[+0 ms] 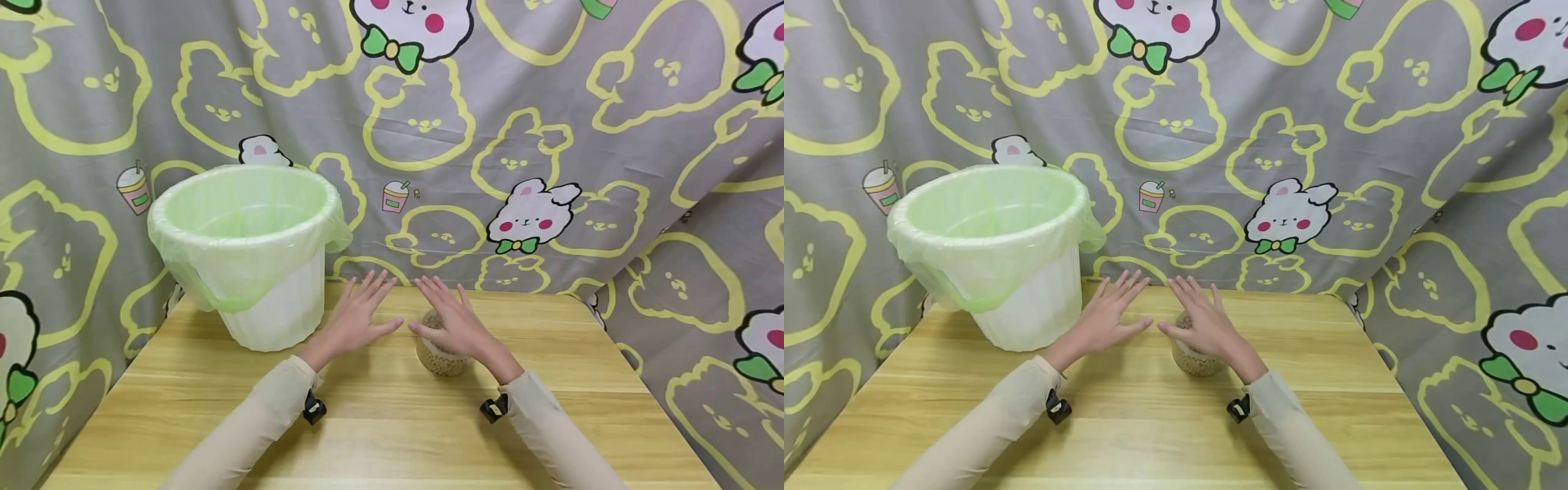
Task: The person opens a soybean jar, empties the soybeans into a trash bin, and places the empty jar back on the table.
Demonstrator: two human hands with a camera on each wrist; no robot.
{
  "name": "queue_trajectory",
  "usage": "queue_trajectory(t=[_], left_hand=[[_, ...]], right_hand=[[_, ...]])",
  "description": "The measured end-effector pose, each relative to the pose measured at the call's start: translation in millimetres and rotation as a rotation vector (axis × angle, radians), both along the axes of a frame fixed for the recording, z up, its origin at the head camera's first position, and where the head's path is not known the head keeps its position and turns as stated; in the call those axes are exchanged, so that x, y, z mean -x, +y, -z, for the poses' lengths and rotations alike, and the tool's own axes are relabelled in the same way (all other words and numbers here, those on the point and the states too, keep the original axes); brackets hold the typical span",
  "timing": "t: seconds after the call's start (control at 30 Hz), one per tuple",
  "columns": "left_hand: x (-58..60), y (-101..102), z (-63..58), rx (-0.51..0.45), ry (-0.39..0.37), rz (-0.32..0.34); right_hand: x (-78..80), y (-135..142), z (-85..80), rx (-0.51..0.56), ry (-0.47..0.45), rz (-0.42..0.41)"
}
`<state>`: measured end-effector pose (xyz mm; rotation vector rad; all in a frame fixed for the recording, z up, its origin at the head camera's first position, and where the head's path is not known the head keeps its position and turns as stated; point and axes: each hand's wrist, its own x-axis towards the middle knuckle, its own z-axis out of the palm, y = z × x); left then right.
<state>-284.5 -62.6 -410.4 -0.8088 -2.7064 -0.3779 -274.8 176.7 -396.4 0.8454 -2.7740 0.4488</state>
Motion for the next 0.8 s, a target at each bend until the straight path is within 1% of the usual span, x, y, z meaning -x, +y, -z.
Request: queue_trajectory(t=[0.17,0.27,0.37,0.47,0.6,0.7,0.8], left_hand=[[-1.2,9.9,2.6,-0.083,-0.061,0.021],[-2.0,17.2,4.7,-0.156,-0.116,0.039],[-2.2,24.8,6.8,-0.247,-0.191,0.060],[-1.9,32.8,11.1,-0.399,-0.308,0.090],[-2.7,43.7,19.4,-0.636,-0.503,0.109],[-4.2,51.6,25.6,-0.722,-0.589,0.107],[-4.6,59.5,33.1,-0.762,-0.643,0.123]], right_hand=[[0.9,9.4,0.2,0.069,-0.057,0.003],[1.2,18.8,0.7,0.158,-0.135,-0.005],[1.8,31.8,2.1,0.274,-0.227,-0.016],[3.2,47.0,6.0,0.394,-0.345,-0.011],[5.1,66.1,13.5,0.506,-0.469,-0.005],[5.9,77.8,18.9,0.572,-0.532,-0.029],[6.0,87.8,24.3,0.627,-0.597,-0.055]])
